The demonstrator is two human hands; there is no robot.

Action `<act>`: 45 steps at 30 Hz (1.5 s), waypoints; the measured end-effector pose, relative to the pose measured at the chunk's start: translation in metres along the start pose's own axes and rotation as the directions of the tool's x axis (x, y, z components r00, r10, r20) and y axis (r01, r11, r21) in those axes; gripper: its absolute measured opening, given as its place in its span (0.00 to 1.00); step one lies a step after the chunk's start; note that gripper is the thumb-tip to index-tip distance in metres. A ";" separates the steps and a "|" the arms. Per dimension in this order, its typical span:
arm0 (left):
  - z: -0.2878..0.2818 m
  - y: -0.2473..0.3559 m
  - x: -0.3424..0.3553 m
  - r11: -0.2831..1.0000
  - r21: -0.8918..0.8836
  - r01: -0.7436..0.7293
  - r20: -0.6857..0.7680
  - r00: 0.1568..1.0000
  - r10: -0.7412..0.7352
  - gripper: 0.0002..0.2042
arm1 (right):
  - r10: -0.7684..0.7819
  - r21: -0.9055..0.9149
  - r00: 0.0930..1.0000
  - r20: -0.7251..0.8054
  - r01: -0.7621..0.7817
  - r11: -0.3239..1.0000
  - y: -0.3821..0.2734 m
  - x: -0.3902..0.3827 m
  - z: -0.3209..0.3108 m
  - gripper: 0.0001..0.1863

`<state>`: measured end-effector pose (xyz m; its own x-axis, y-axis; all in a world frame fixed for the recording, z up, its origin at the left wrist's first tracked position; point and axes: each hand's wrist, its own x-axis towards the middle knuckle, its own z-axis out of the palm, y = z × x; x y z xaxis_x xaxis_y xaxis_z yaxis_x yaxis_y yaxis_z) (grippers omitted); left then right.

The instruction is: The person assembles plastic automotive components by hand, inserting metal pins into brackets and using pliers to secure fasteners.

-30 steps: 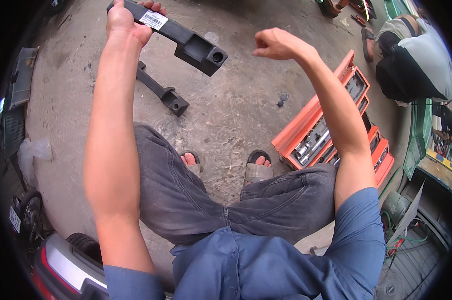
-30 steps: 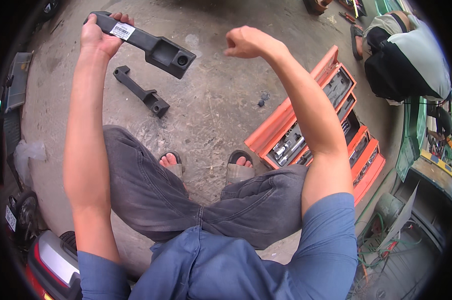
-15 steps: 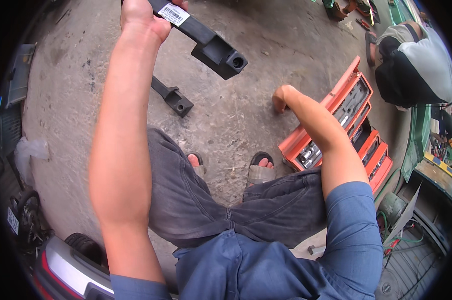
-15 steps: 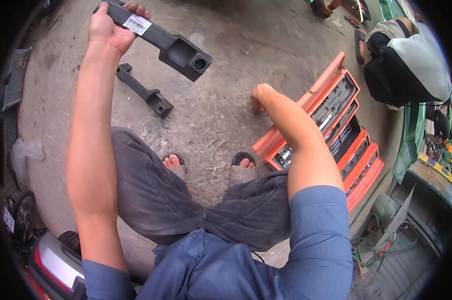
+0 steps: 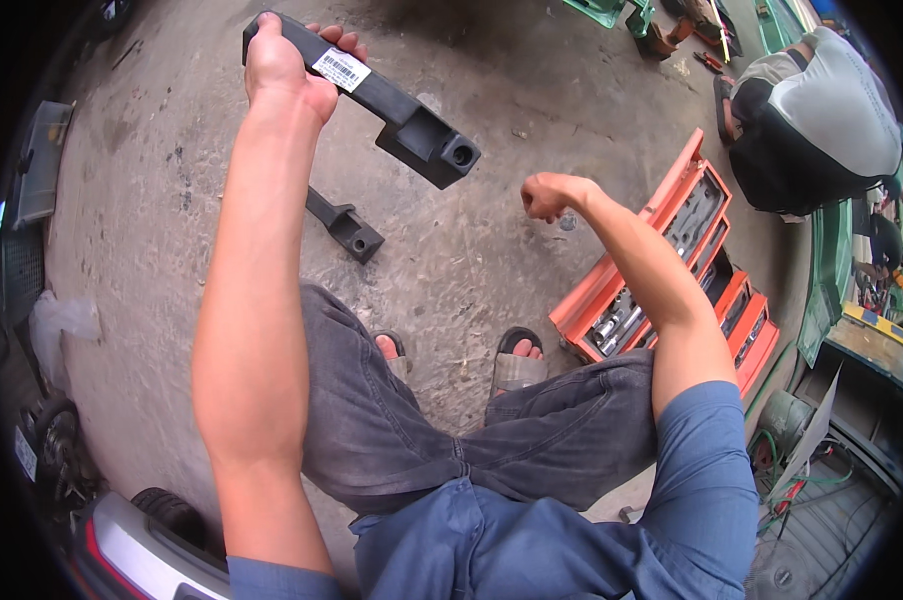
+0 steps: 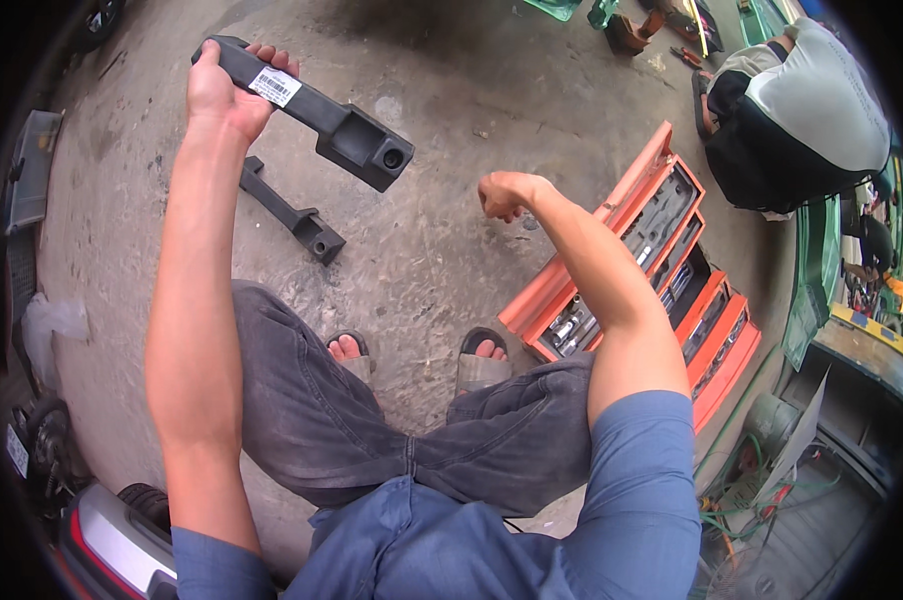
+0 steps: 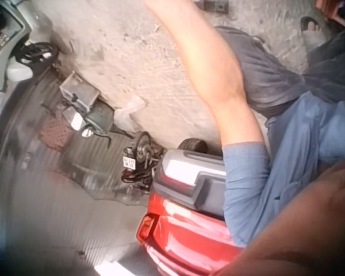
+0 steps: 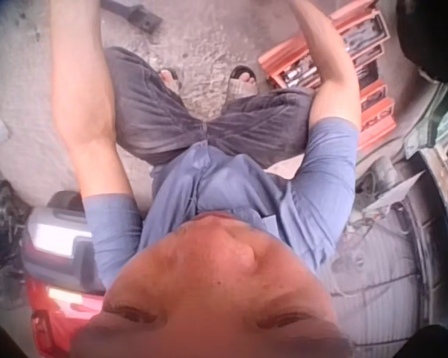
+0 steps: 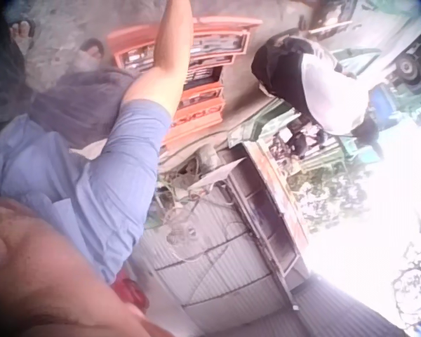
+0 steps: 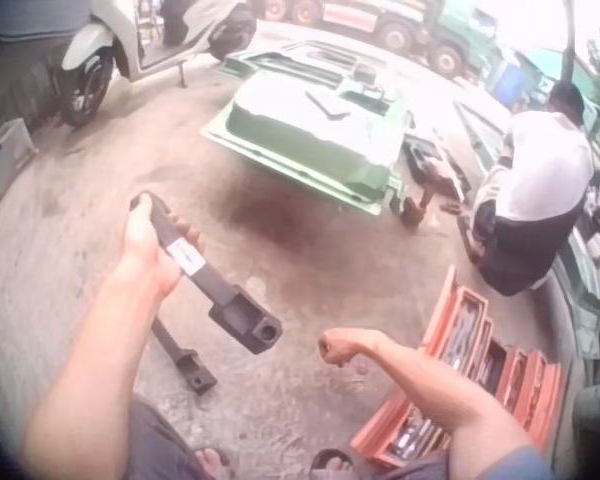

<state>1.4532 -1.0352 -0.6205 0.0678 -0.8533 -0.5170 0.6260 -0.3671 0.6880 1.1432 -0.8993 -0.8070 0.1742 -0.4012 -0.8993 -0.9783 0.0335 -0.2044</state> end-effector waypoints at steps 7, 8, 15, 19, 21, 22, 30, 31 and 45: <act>-0.012 0.005 0.012 0.999 0.015 -0.045 -0.020 0.999 0.045 0.28 | -0.364 0.423 0.748 -0.555 0.631 0.650 -0.064 -0.107 -0.102 0.10; -0.003 0.001 0.003 0.999 0.007 -0.052 -0.039 0.998 0.052 0.27 | -0.426 0.421 0.712 -0.557 0.685 0.595 -0.067 -0.119 -0.108 0.10; 0.011 -0.006 -0.005 0.992 -0.084 -0.097 -0.089 0.992 0.090 0.24 | -0.398 0.428 0.675 -0.621 0.717 0.549 -0.092 -0.128 -0.097 0.08; 0.014 -0.008 -0.008 0.990 -0.081 -0.116 -0.094 0.990 0.109 0.27 | -0.372 0.418 0.653 -0.660 0.730 0.540 -0.086 -0.121 -0.091 0.08; 0.008 -0.005 -0.001 0.990 -0.072 -0.119 -0.057 0.992 0.115 0.27 | -0.371 0.445 0.649 -0.664 0.742 0.502 -0.088 -0.119 -0.088 0.08; 0.006 -0.005 0.003 0.990 -0.071 -0.123 -0.058 0.991 0.119 0.27 | -0.368 0.472 0.648 -0.667 0.749 0.465 -0.090 -0.118 -0.086 0.08; 0.015 -0.004 -0.016 0.973 -0.071 -0.222 -0.047 0.975 0.219 0.25 | -0.195 0.637 0.748 -0.634 0.649 0.416 -0.085 -0.097 -0.079 0.23; 0.014 -0.003 -0.018 0.972 -0.072 -0.224 -0.047 0.974 0.221 0.25 | -0.148 0.781 0.826 -0.544 0.563 0.271 -0.087 -0.097 -0.077 0.27; 0.004 0.008 -0.011 0.960 -0.148 -0.237 -0.154 0.965 0.214 0.25 | -0.221 0.463 0.517 -0.827 0.849 0.254 -0.110 -0.082 -0.063 0.38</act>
<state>1.4543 -1.0306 -0.6070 0.3189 -0.8448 -0.4296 0.7002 -0.0954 0.7075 1.2292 -0.9279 -0.6860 0.2140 -0.9717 -0.0997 -0.0486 0.0913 -0.9946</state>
